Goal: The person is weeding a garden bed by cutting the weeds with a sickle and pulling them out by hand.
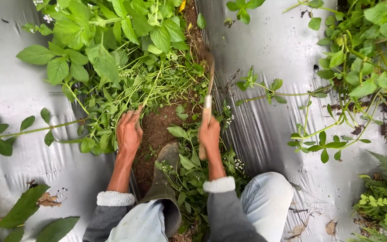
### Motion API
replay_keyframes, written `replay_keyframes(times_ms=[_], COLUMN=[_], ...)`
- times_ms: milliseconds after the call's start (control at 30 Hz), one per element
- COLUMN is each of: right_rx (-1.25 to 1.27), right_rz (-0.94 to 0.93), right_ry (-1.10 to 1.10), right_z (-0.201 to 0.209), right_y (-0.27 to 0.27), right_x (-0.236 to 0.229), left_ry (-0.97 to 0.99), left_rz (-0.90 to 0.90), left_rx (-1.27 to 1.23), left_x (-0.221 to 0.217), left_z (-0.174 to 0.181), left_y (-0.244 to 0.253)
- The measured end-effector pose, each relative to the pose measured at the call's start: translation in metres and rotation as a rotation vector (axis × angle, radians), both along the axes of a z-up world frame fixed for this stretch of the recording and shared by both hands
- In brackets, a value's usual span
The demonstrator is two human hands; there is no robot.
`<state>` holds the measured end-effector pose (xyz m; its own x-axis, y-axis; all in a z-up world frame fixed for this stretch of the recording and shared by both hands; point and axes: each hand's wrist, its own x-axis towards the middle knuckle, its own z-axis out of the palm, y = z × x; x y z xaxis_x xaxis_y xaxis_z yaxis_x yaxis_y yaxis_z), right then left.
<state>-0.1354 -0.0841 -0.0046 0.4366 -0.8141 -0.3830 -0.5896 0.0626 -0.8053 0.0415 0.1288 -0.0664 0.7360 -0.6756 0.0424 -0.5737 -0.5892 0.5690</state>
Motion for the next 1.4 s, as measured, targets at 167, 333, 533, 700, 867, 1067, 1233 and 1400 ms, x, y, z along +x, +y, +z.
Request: replay_keyframes(times_ms=[167, 333, 533, 700, 867, 1067, 1233, 1400], right_rx=[0.049, 0.015, -0.094, 0.079, 0.006, 0.160, 0.032, 0.063], right_rz=[-0.046, -0.009, -0.126, -0.125, -0.179, -0.081, -0.145, -0.045], right_ry=[0.150, 0.149, 0.027, 0.169, 0.063, 0.205, 0.109, 0.095], right_z=[0.043, 0.035, 0.008, 0.024, 0.022, 0.038, 0.066, 0.043], right_y=[0.066, 0.045, 0.045, 0.068, 0.033, 0.099, 0.060, 0.074], right_x=[-0.044, -0.049, -0.043, -0.083, -0.055, -0.101, -0.067, -0.085], left_ry=[-0.016, 0.010, 0.009, 0.049, 0.026, -0.019, -0.105, -0.032], left_rz=[0.007, 0.006, 0.000, 0.047, 0.010, 0.006, -0.019, -0.057], left_rx=[0.019, 0.046, 0.004, -0.022, -0.047, -0.072, -0.035, 0.035], left_x=[0.003, 0.007, 0.004, 0.003, -0.001, -0.001, -0.016, -0.039], left_z=[0.011, 0.010, -0.004, 0.003, -0.010, -0.007, 0.005, 0.049], left_y=[-0.009, -0.009, -0.001, -0.012, 0.000, -0.005, -0.006, -0.031])
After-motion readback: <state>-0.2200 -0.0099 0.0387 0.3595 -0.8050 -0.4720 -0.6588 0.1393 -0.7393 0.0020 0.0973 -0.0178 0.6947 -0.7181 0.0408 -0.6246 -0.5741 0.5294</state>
